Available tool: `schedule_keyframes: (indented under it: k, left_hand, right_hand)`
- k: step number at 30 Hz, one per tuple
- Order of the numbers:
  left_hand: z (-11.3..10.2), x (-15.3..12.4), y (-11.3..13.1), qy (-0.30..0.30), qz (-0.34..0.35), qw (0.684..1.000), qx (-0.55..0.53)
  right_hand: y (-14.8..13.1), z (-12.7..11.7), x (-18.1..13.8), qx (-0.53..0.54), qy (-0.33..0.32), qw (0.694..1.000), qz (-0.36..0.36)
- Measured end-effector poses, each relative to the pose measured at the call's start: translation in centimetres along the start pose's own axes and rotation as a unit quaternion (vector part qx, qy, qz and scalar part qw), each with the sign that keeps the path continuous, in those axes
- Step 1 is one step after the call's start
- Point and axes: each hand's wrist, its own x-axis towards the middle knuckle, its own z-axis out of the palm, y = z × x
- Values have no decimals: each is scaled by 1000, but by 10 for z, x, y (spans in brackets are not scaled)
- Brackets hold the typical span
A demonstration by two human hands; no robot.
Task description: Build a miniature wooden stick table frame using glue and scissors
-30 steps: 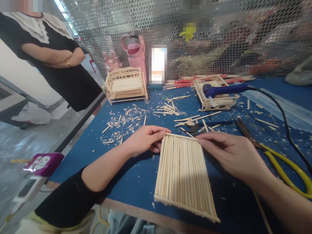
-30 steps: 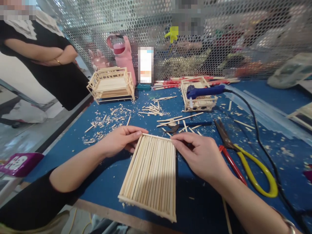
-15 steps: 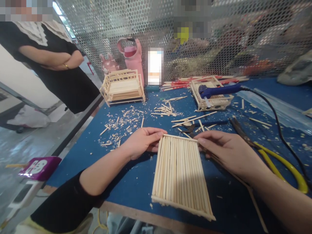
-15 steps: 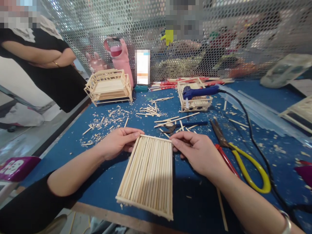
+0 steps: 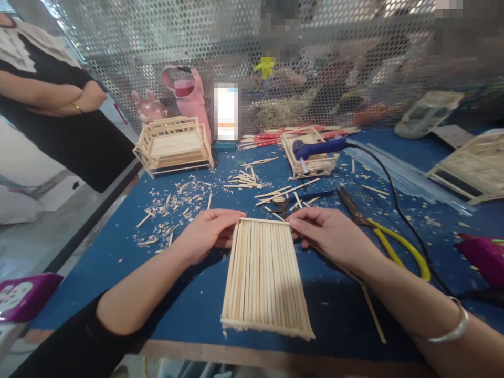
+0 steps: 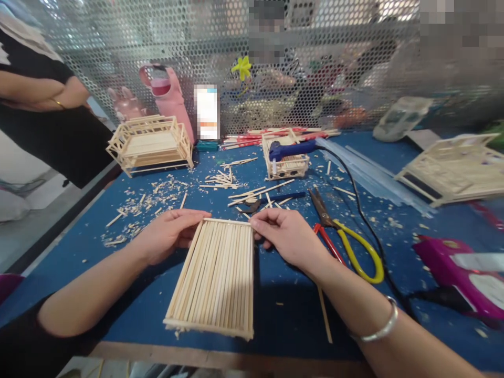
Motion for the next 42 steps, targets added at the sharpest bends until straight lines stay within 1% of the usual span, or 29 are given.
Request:
schedule_keyframes:
  k: [4,6,9,11,13,15,18,22,26,31,38,42]
  left_hand:
    - [3,0,-1,24,17,999,25]
    - [5,-1,-1,36,19,999,27]
    - [7,-3,1,45,17,998,25]
    - [8,-4,3,48,17,998,25]
    - [8,-4,4,48,19,998,26]
    - [8,-5,4,47,23,998,29]
    - [8,-5,3,44,25,998,32]
    - [7,-4,2,39,22,999,28]
    - [6,-4,1,34,18,999,17]
    - [5,-2,1,40,9,999,7]
    - [7,-4,2,31,-3,999,-14]
    - [5,-3,2,31,-29,999,-22]
  right_hand:
    - [-3,0,1,7,-4,1000,7]
    - [-5,-1,2,41,1,999,14]
    - [-8,-8,4,105,40,993,30]
    - [-9,-13,5,113,73,990,32]
    - [-9,-17,4,84,88,992,16]
    - [-10,-18,2,32,70,997,-6]
    - [-11,-14,-1,-62,24,996,-55]
    - [-12,-10,-3,-135,23,984,-113]
    - [-10,-11,-2,-165,24,975,-145]
    - [-5,-11,0,-174,21,970,-169]
    - [-3,-8,0,-176,18,970,-167]
    - [-1,-8,-1,-196,23,966,-165]
